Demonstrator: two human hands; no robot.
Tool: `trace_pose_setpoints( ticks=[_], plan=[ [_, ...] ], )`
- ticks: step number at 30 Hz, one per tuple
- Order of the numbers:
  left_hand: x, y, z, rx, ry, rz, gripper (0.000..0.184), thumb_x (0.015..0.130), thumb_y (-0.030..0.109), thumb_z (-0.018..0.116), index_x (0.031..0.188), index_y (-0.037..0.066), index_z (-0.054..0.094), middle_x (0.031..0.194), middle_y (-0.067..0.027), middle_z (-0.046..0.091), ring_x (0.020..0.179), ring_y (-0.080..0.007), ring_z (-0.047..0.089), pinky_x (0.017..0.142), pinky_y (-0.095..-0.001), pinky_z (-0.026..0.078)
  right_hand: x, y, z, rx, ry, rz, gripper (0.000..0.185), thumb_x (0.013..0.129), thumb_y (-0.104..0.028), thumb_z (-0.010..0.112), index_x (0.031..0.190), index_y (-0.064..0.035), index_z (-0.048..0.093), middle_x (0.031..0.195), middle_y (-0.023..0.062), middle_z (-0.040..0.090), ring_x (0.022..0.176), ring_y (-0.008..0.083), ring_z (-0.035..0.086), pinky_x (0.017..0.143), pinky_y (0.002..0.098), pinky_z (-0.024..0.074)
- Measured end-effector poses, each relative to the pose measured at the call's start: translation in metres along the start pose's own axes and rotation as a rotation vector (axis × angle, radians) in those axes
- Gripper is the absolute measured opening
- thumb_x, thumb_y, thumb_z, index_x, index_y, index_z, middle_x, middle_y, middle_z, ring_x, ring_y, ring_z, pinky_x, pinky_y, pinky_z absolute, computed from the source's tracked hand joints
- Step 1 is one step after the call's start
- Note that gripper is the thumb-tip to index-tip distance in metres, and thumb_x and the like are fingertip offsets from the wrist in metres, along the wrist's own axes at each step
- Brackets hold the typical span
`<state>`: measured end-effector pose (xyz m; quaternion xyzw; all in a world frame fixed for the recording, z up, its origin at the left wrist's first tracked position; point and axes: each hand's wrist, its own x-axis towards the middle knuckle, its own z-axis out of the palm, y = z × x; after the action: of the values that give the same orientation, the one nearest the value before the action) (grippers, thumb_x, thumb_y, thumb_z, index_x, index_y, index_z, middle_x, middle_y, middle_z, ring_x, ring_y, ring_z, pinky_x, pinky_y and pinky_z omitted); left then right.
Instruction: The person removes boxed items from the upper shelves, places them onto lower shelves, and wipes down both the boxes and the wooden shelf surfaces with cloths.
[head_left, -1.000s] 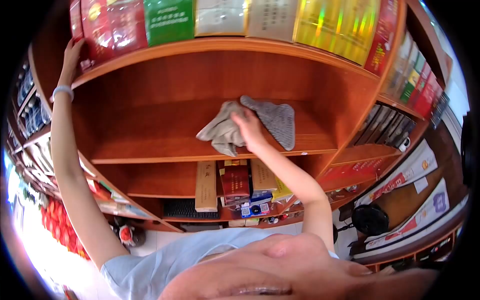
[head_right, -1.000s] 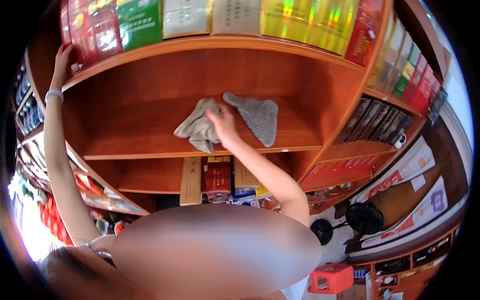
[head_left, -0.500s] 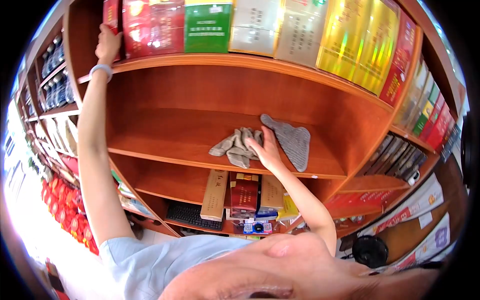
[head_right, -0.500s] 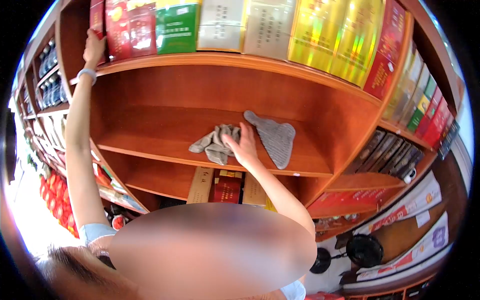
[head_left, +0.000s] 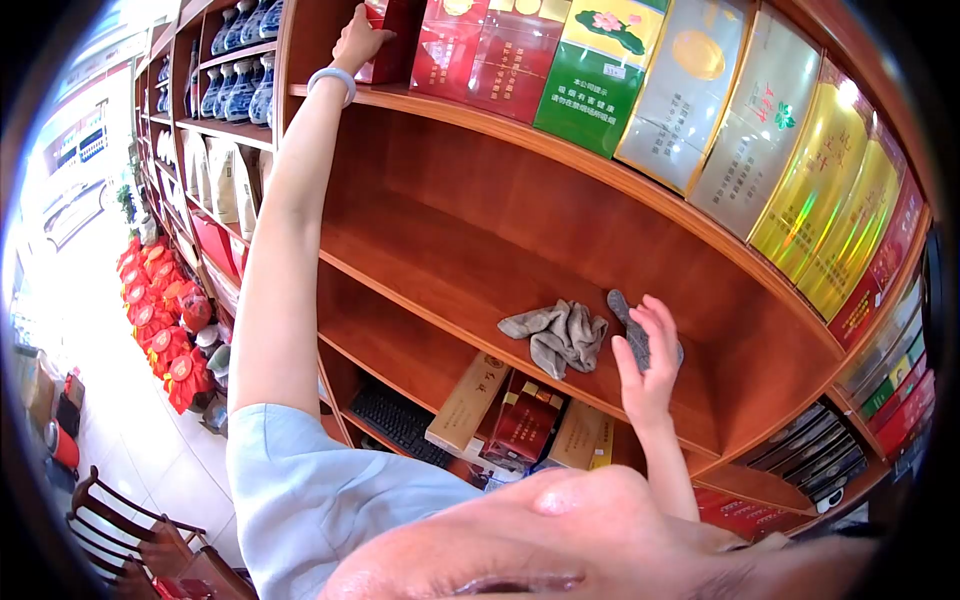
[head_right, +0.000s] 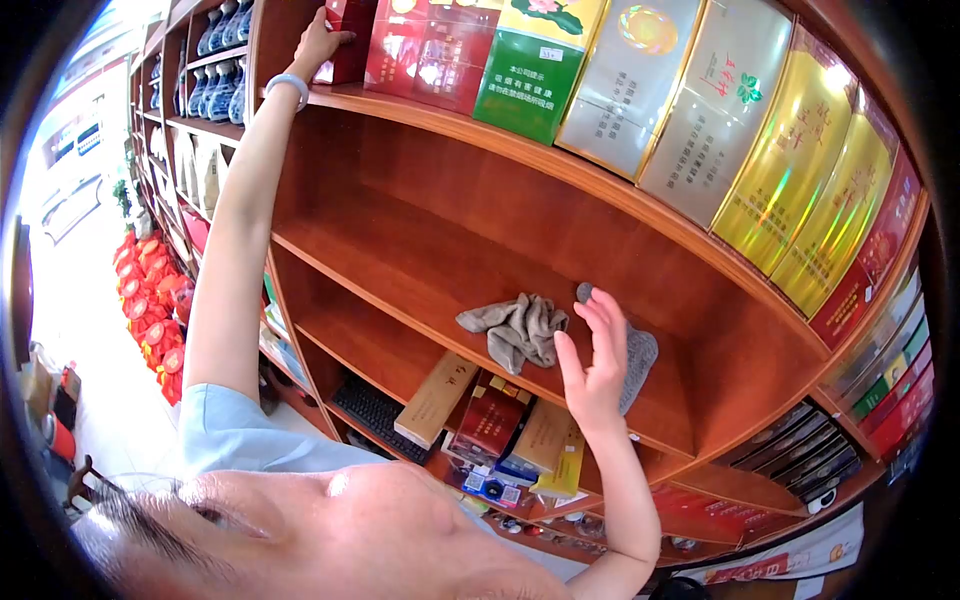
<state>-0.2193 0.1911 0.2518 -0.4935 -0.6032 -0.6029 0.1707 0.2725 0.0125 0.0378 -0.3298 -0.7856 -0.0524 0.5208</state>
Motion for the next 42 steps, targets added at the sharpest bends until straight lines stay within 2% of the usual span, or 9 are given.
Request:
trace_pose_setpoints(
  ticks=[1, 3, 5, 9, 14, 17, 24, 30, 42],
  plan=[
    [0.001, 0.001, -0.001, -0.019, -0.071, -0.047, 0.069, 0.07, 0.024, 0.073, 0.123, 0.008, 0.033, 0.105, -0.0191, 0.059, 0.1, -0.0363, 0.057, 0.082, -0.0468, 0.046, 0.007, -0.009, -0.008, -0.005, -0.003, -0.034, 0.028, 0.079, -0.006, 0.064, 0.106, 0.0004, 0.057, 0.123, 0.0168, 0.047, 0.109, 0.0305, 0.051, 0.094, 0.0379, 0.0402],
    [-0.006, 0.003, 0.019, 0.151, 0.19, 0.002, 0.067, 0.071, 0.023, 0.072, 0.123, 0.006, 0.032, 0.109, -0.0226, 0.056, 0.099, -0.0398, 0.057, 0.083, -0.0481, 0.046, 0.02, -0.019, -0.018, -0.027, 0.012, -0.135, 0.024, 0.076, -0.002, 0.065, 0.099, 0.0015, 0.059, 0.118, 0.0174, 0.05, 0.103, 0.0301, 0.054, 0.088, 0.0373, 0.0446],
    [-0.005, 0.006, 0.031, 0.219, 0.239, -0.01, 0.068, 0.071, 0.022, 0.071, 0.123, 0.005, 0.031, 0.109, -0.0247, 0.054, 0.099, -0.042, 0.056, 0.084, -0.0497, 0.046, 0.031, -0.029, -0.025, -0.068, 0.032, -0.232, 0.024, 0.075, 0.0, 0.065, 0.098, 0.0017, 0.06, 0.117, 0.0186, 0.051, 0.102, 0.0312, 0.054, 0.087, 0.0372, 0.0458],
    [0.003, 0.007, 0.021, 0.214, 0.069, -0.03, 0.072, 0.071, 0.018, 0.072, 0.125, 0.005, 0.026, 0.11, -0.0248, 0.053, 0.097, -0.0431, 0.057, 0.081, -0.0504, 0.047, 0.063, -0.043, -0.039, -0.251, 0.073, -0.486, 0.02, 0.074, 0.001, 0.065, 0.093, 0.0014, 0.061, 0.112, 0.0178, 0.053, 0.1, 0.0318, 0.053, 0.084, 0.0381, 0.0457],
    [-0.005, 0.014, 0.021, 0.258, 0.127, 0.059, 0.085, 0.071, 0.015, 0.07, 0.135, 0.005, 0.016, 0.112, -0.0243, 0.052, 0.095, -0.0425, 0.057, 0.079, -0.0496, 0.047, 0.104, -0.042, -0.035, -0.298, 0.141, -0.587, 0.02, 0.073, 0.003, 0.064, 0.093, 0.0022, 0.061, 0.109, 0.0155, 0.055, 0.097, 0.0306, 0.054, 0.082, 0.0381, 0.0452],
    [-0.005, 0.015, 0.026, 0.278, 0.136, 0.06, 0.088, 0.072, 0.014, 0.069, 0.137, 0.004, 0.012, 0.113, -0.0245, 0.051, 0.094, -0.0422, 0.057, 0.079, -0.0494, 0.047, 0.12, -0.024, -0.022, -0.339, 0.168, -0.624, 0.024, 0.073, 0.002, 0.065, 0.097, 0.0014, 0.06, 0.109, 0.0142, 0.056, 0.098, 0.0302, 0.054, 0.083, 0.0384, 0.0445],
    [-0.007, 0.016, 0.01, 0.286, 0.019, 0.135, 0.072, 0.073, 0.014, 0.069, 0.127, 0.001, 0.024, 0.11, -0.0264, 0.051, 0.091, -0.0441, 0.057, 0.076, -0.0501, 0.048, 0.124, 0.0, -0.006, -0.4, 0.166, -0.657, 0.029, 0.078, -0.004, 0.063, 0.106, 0.0004, 0.057, 0.114, 0.0131, 0.057, 0.101, 0.0313, 0.054, 0.086, 0.0402, 0.0427],
    [-0.012, 0.024, 0.019, 0.336, 0.069, 0.105, 0.072, 0.073, 0.013, 0.068, 0.126, -0.003, 0.024, 0.112, -0.027, 0.05, 0.091, -0.0435, 0.058, 0.076, -0.0496, 0.049, 0.133, 0.006, 0.005, -0.418, 0.239, -0.623, 0.03, 0.082, -0.013, 0.061, 0.109, -0.0008, 0.056, 0.109, 0.0107, 0.06, 0.098, 0.0281, 0.055, 0.087, 0.0376, 0.0395],
    [-0.008, 0.025, 0.021, 0.358, 0.05, 0.159, 0.08, 0.07, 0.02, 0.072, 0.128, -0.003, 0.021, 0.113, -0.0264, 0.05, 0.093, -0.045, 0.057, 0.078, -0.0497, 0.048, 0.136, 0.01, 0.016, -0.509, 0.349, -0.638, 0.025, 0.082, -0.017, 0.062, 0.104, -0.005, 0.058, 0.103, 0.0061, 0.062, 0.09, 0.0234, 0.055, 0.082, 0.0348, 0.0377]
  ],
)
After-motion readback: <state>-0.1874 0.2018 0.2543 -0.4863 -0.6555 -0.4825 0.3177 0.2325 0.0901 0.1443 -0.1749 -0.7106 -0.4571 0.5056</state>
